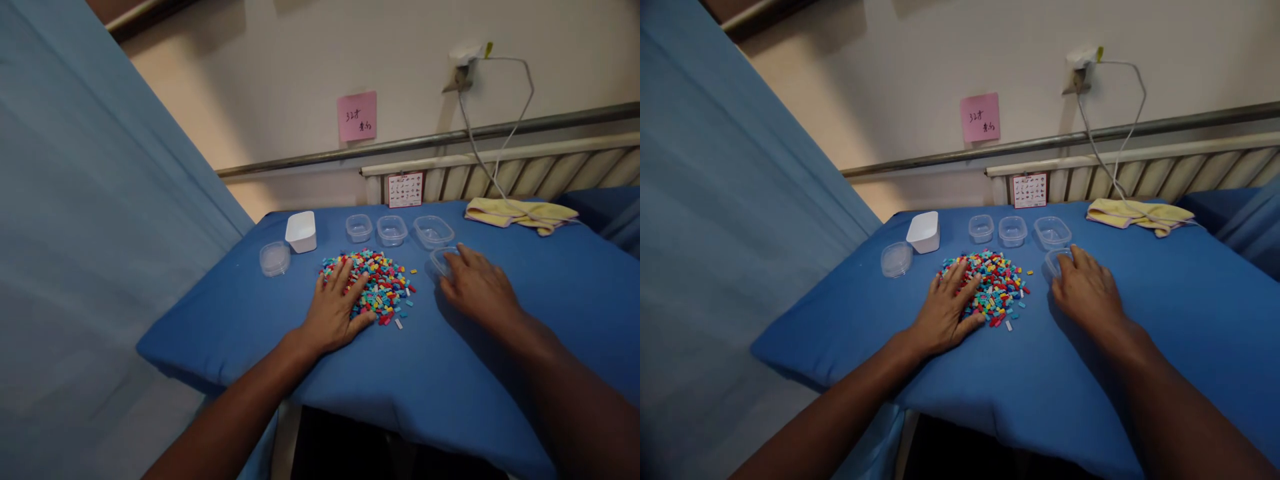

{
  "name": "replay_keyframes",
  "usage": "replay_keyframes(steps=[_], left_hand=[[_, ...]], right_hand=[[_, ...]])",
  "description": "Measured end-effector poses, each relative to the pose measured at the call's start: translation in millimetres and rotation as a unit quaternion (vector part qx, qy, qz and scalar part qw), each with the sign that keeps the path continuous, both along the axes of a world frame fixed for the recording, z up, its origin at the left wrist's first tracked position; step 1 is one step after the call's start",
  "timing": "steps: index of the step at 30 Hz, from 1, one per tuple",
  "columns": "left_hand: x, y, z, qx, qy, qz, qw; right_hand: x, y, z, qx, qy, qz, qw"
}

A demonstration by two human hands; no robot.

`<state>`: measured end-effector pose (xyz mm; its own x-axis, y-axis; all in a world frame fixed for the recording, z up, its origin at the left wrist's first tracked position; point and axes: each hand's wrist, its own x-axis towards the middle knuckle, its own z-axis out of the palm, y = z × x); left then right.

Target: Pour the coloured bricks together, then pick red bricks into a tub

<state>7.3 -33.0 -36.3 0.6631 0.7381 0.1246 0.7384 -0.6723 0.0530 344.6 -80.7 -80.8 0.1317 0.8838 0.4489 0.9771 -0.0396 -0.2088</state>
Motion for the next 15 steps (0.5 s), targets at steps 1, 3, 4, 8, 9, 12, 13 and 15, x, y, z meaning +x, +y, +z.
replay_keyframes(steps=[1, 3, 4, 8, 9, 12, 13, 15], left_hand=[[-0.9, 0.0, -2.6, -0.01, 0.001, -0.007, 1.0], [1.1, 3.3, -7.7, -0.022, -0.003, -0.009, 1.0], [3.9, 6.6, -9.9, -0.023, -0.006, -0.005, 1.0], [22.5, 24.9, -14.6, -0.009, -0.015, -0.003, 1.0], [27.6, 29.3, -15.2, -0.004, -0.016, -0.006, 1.0], [41.0, 38.8, -16.7, 0.002, -0.015, -0.013, 1.0], [44.3, 40.5, -17.2, 0.002, -0.014, -0.014, 1.0], [48.8, 41.7, -18.3, 0.002, -0.011, -0.019, 1.0]], right_hand=[[0.3, -0.1, 0.6, 0.012, -0.002, 0.003, 1.0], [-4.6, -0.6, 2.3, 0.037, 0.0, 0.029, 0.999], [-10.5, -1.1, 3.2, 0.045, 0.006, 0.054, 0.997], [-52.8, -4.0, 3.4, 0.015, 0.034, 0.218, 0.975], [-64.3, -3.8, 1.9, -0.004, 0.033, 0.257, 0.966], [-88.4, 2.6, -4.5, -0.044, 0.025, 0.313, 0.948], [-91.9, 6.4, -6.8, -0.049, 0.024, 0.311, 0.949], [-92.6, 14.7, -11.2, -0.053, 0.027, 0.285, 0.957]])
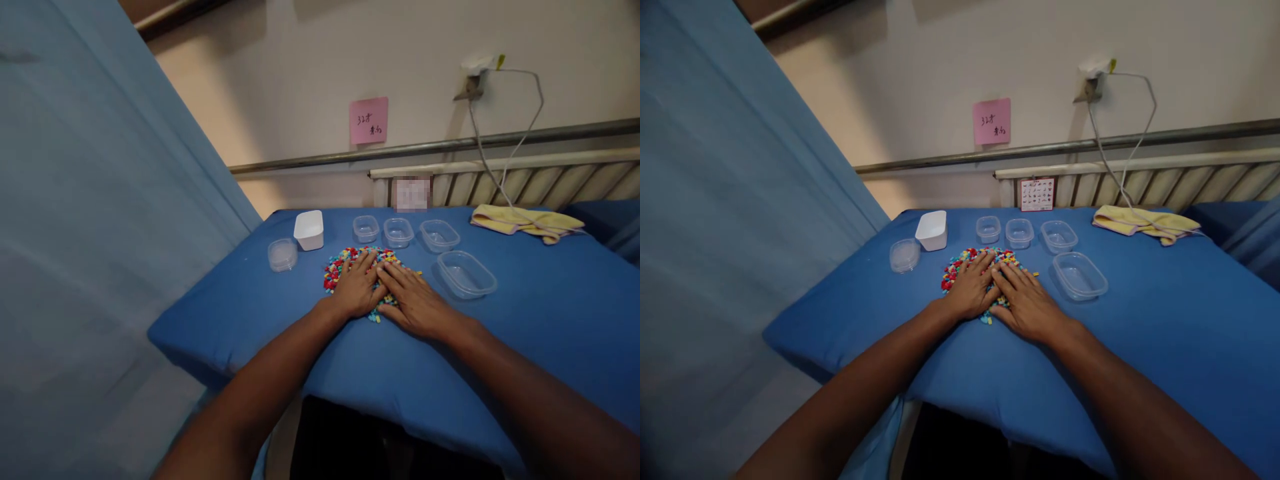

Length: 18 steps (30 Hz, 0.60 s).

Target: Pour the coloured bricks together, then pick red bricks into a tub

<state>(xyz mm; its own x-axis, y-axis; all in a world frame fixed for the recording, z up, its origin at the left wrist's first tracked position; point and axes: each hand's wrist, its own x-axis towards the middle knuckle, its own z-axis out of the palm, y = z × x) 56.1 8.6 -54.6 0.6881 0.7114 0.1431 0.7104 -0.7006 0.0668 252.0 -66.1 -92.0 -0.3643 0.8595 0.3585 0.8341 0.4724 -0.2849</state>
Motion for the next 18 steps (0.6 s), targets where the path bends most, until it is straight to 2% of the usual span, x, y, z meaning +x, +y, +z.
replay_keyframes(steps=[4, 8, 10, 12, 15, 18], left_hand=[[-2.3, -8.2, -1.1, -0.007, 0.004, -0.02, 1.0], [-23.2, -24.3, -0.5, -0.017, 0.017, -0.052, 0.998], [-40.0, -30.9, 0.1, -0.007, 0.018, -0.038, 0.999], [-57.0, -34.2, 0.5, 0.001, 0.009, 0.006, 1.0], [-73.0, -33.0, -0.1, -0.021, -0.021, 0.118, 0.993], [-68.6, -27.8, -1.3, -0.075, -0.047, 0.201, 0.976]], right_hand=[[11.3, 6.7, -7.7, -0.022, 0.001, -0.037, 0.999], [20.3, -3.4, -13.0, -0.028, 0.0, -0.013, 1.0], [19.7, -8.7, -13.5, -0.028, 0.014, 0.003, 1.0], [15.4, -10.6, -12.3, -0.029, 0.039, 0.024, 0.999], [7.4, -7.1, -7.9, -0.022, 0.078, 0.044, 0.996], [6.7, -2.3, -1.0, 0.001, 0.091, -0.022, 0.996]])
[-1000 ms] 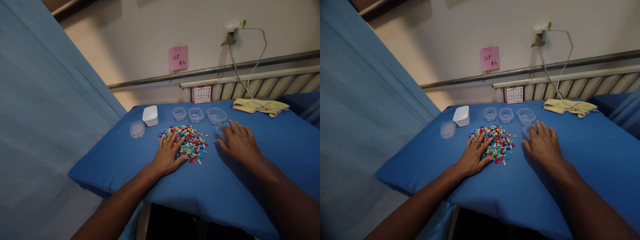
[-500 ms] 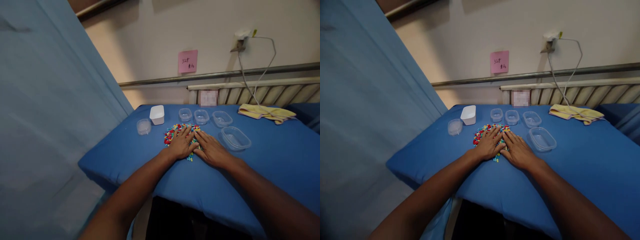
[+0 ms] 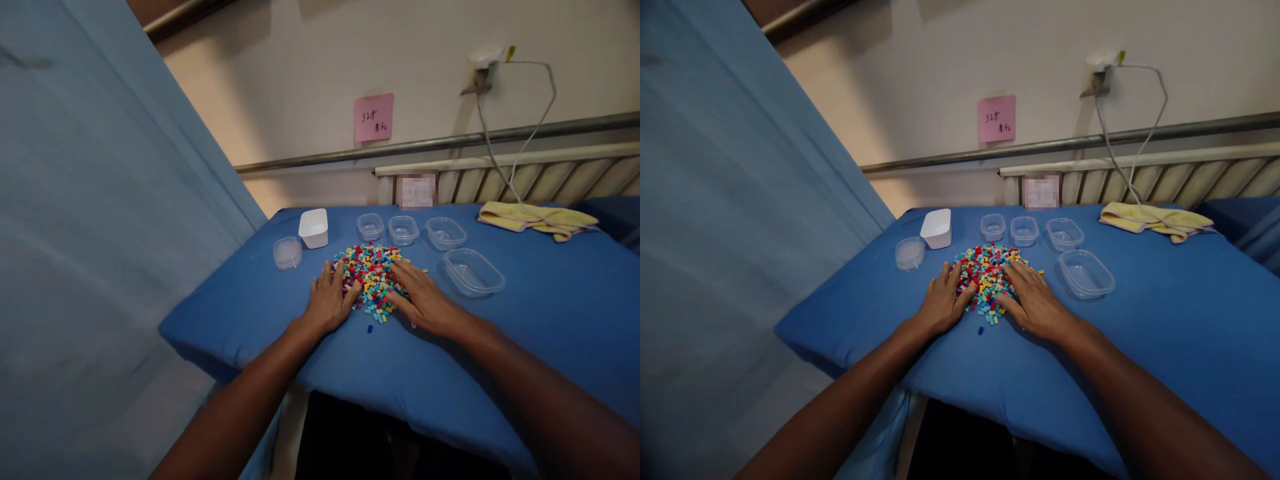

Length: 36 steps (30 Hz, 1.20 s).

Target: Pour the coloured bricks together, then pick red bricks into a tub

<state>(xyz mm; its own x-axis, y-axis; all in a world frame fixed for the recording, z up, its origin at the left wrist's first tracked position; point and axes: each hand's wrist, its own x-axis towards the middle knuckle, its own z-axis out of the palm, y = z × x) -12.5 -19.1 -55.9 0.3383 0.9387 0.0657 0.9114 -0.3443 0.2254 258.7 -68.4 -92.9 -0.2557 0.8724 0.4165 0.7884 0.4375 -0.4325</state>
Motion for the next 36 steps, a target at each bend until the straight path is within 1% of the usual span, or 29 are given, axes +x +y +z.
replay_keyframes(steps=[2, 4, 7, 12, 14, 16, 18, 19, 21, 22, 23, 24, 25, 27, 29, 31, 33, 36], left_hand=[[13.4, 4.1, -0.4, -0.021, -0.022, 0.006, 1.0], [31.6, 8.0, -0.3, -0.021, -0.047, -0.006, 0.999], [61.7, 12.1, -0.1, 0.002, -0.078, -0.027, 0.997], [109.0, 10.8, 1.3, 0.026, -0.104, -0.045, 0.993], [123.3, 7.2, 4.7, 0.027, -0.11, -0.064, 0.991], [130.3, 1.2, 10.5, 0.028, -0.11, -0.1, 0.988], [125.8, -7.6, 17.7, 0.032, -0.091, -0.142, 0.985], [118.5, -12.9, 21.0, 0.034, -0.075, -0.162, 0.983], [95.2, -23.0, 25.5, 0.038, -0.041, -0.197, 0.979], [80.6, -26.7, 26.1, 0.032, -0.025, -0.223, 0.974], [65.3, -28.8, 25.6, 0.02, -0.011, -0.25, 0.968], [50.6, -29.0, 23.9, 0.01, 0.001, -0.262, 0.965], [37.3, -26.8, 21.4, 0.001, 0.012, -0.262, 0.965], [17.4, -15.8, 14.8, 0.004, 0.019, -0.245, 0.969], [6.3, 2.3, 8.4, 0.024, 0.017, -0.244, 0.969], [1.3, 23.4, 3.6, 0.046, 0.001, -0.233, 0.971], [-0.5, 43.0, 0.3, 0.066, -0.022, -0.222, 0.973], [2.9, 63.9, -4.0, 0.079, -0.061, -0.197, 0.975]], right_hand=[[5.6, 0.2, 4.9, -0.007, -0.015, -0.063, 0.998], [13.5, -1.7, 8.1, -0.021, -0.038, -0.093, 0.995], [22.4, -4.8, 7.0, -0.027, -0.043, -0.088, 0.995], [22.2, -0.3, -0.9, -0.029, 0.013, -0.076, 0.997], [21.1, 3.2, -1.4, -0.041, 0.03, -0.07, 0.996], [21.8, 5.7, -0.7, -0.058, 0.058, -0.054, 0.995], [24.4, 5.3, 0.1, -0.074, 0.104, -0.03, 0.991], [26.2, 3.8, 0.4, -0.083, 0.13, -0.016, 0.988], [29.5, -1.9, 1.3, -0.107, 0.168, 0.022, 0.98], [30.1, -5.5, 2.0, -0.121, 0.172, 0.044, 0.977], [29.6, -8.9, 2.9, -0.131, 0.165, 0.065, 0.975], [27.5, -11.5, 3.8, -0.132, 0.148, 0.084, 0.976], [23.6, -12.8, 4.8, -0.123, 0.125, 0.1, 0.979], [10.8, -9.7, 6.5, -0.076, 0.079, 0.121, 0.987], [-6.0, 1.4, 7.9, -0.023, 0.042, 0.132, 0.99], [-21.7, 18.4, 10.0, 0.016, 0.011, 0.134, 0.991], [-31.7, 37.6, 13.4, 0.046, -0.015, 0.12, 0.992], [-33.0, 62.7, 19.0, 0.071, -0.037, 0.087, 0.993]])
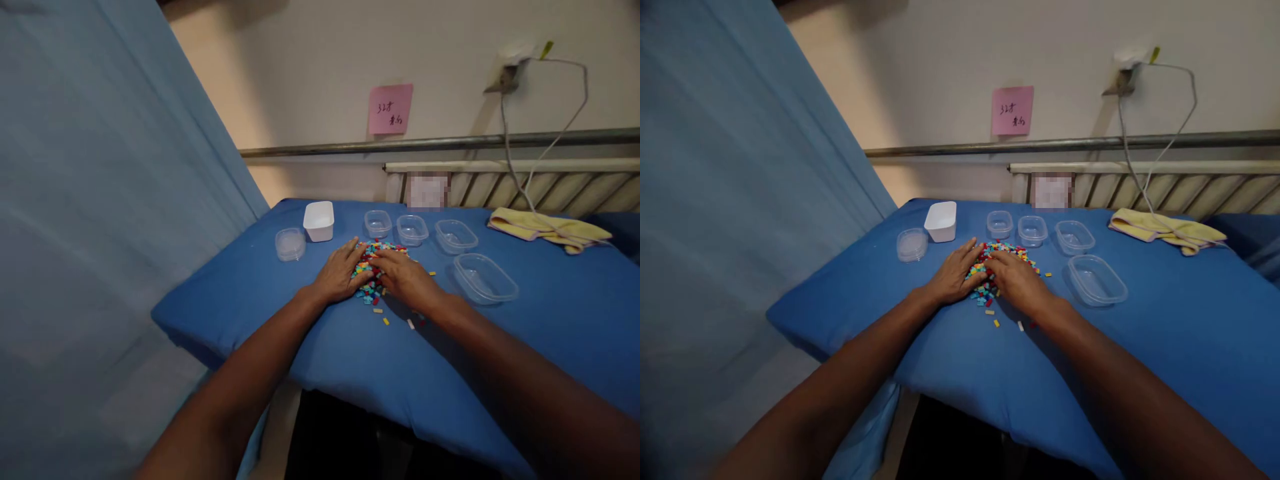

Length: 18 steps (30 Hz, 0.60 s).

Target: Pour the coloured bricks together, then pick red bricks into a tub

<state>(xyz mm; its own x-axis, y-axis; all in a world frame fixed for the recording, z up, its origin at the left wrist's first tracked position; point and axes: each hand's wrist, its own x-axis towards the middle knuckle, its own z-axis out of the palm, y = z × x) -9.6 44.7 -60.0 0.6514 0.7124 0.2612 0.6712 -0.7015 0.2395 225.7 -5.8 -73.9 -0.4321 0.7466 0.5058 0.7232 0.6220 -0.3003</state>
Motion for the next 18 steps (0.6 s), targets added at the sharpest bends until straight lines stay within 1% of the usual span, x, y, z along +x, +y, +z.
replay_keyframes(steps=[4, 6, 8, 11, 12, 14, 16, 18], left_hand=[[19.6, 13.0, -4.1, -0.029, -0.014, 0.021, 0.999], [32.2, 14.7, -3.7, -0.032, -0.004, 0.016, 0.999], [41.2, 11.0, -1.2, -0.026, 0.012, 0.0, 1.0], [43.3, -9.6, 3.5, -0.007, 0.047, -0.066, 0.997], [41.6, -20.5, 4.4, 0.002, 0.06, -0.1, 0.993], [37.4, -44.8, 4.3, 0.025, 0.071, -0.15, 0.986], [34.4, -65.4, 2.3, 0.047, 0.068, -0.172, 0.982], [33.1, -74.7, -0.4, 0.066, 0.062, -0.169, 0.982]], right_hand=[[11.3, 18.3, -1.6, -0.008, -0.025, -0.023, 0.999], [18.2, 19.3, -6.2, -0.022, -0.027, -0.031, 0.999], [27.1, 12.8, -11.2, -0.033, -0.014, -0.021, 0.999], [47.8, -13.8, -18.2, -0.05, 0.006, -0.008, 0.999], [56.2, -26.4, -20.8, -0.059, 0.008, -0.016, 0.998], [72.5, -53.0, -27.1, -0.072, -0.008, -0.042, 0.996], [84.4, -75.0, -34.3, -0.079, -0.048, -0.053, 0.994], [87.9, -86.2, -40.7, -0.078, -0.082, -0.062, 0.992]])
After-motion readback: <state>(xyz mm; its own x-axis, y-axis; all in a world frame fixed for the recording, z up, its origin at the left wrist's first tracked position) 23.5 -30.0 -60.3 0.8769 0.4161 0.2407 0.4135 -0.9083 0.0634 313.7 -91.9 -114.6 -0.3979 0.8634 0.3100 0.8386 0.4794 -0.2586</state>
